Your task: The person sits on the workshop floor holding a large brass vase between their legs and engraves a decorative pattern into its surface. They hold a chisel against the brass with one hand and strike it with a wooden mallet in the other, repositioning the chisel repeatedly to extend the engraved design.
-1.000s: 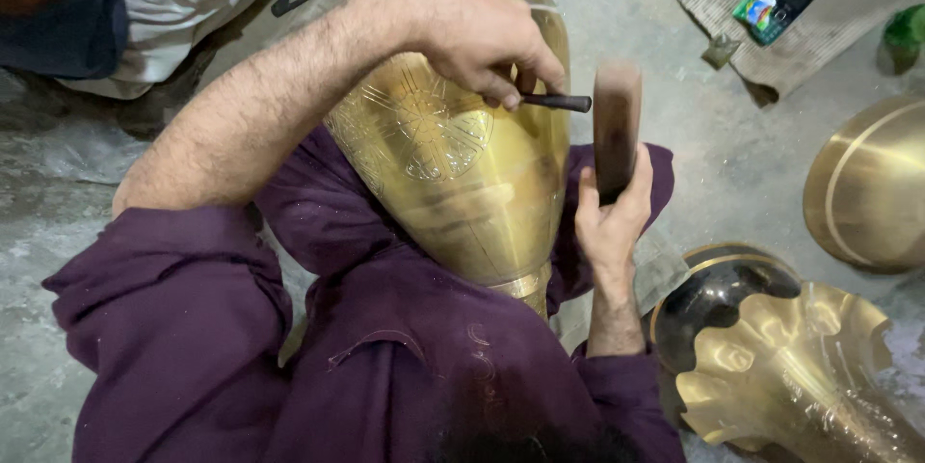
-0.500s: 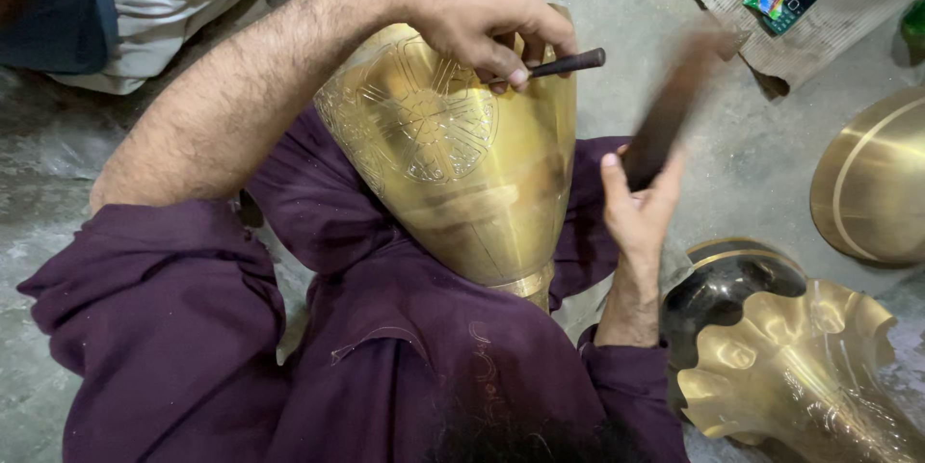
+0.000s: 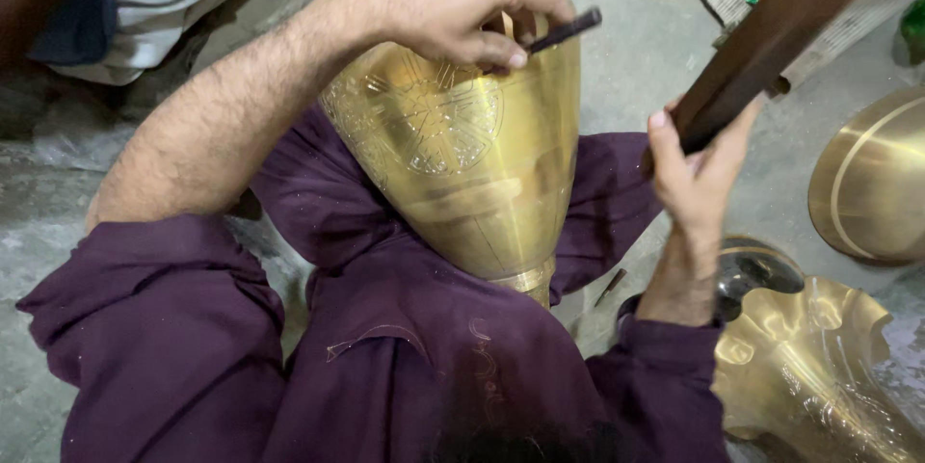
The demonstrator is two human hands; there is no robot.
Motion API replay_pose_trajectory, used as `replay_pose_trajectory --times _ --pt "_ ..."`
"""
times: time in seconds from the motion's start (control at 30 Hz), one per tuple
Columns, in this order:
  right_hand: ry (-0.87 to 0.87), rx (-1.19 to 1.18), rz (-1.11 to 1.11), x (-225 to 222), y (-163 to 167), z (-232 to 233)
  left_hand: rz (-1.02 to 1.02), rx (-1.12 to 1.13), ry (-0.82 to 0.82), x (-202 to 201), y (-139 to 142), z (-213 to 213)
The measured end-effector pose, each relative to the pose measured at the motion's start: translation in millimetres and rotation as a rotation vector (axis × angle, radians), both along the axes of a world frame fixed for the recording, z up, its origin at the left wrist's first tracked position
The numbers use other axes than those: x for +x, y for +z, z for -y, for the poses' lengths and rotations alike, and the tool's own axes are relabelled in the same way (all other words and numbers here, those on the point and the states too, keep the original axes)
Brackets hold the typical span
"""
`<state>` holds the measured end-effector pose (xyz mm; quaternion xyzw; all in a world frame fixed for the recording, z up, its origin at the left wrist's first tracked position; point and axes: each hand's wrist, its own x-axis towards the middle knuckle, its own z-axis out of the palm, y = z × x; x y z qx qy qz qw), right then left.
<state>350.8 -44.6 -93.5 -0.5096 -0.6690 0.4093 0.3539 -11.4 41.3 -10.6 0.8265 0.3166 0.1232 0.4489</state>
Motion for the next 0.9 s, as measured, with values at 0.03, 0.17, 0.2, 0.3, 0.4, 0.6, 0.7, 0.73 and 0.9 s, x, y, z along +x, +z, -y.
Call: replay_pose_trajectory --times 0.03,0.17,0.2,0.3,0.4,0.6,0.7,0.73,0.9 --pt "0.048 0.074 0.062 -1.6 9.3 -10.2 0.049 0.056 0.023 -1.2 -3.2 3.7" --pt "0.111 0.249 0.33 -10.0 56.4 -48.0 0.159 0.115 0.193 -6.5 -10.2 22.2" --pt "0.024 0.003 0.164 -16.3 65.5 -53.5 0.13 0.104 0.263 -7.1 -10.9 30.0" --pt "0.254 0.328 0.487 -20.6 100.4 -77.8 0.138 0.126 0.399 -6.9 -11.4 46.8" --pt "0.406 0.506 0.542 -30.6 118.9 -96.4 0.186 0.042 0.497 -3.5 -13.3 58.9" --pt "0.515 0.727 0.904 -41.8 149.0 -109.3 0.262 0.062 0.701 4.7 -23.9 83.3" --pt "0.555 0.825 0.91 -53.5 161.8 -115.2 0.313 0.057 0.812 10.0 -30.6 97.8" --pt "0.554 0.77 0.924 -58.2 166.1 -116.7 0.321 0.076 0.84 11.6 -33.3 99.4" --pt "0.542 0.729 1.112 -85.1 188.7 -108.8 0.35 0.062 0.997 20.8 -45.1 112.8"
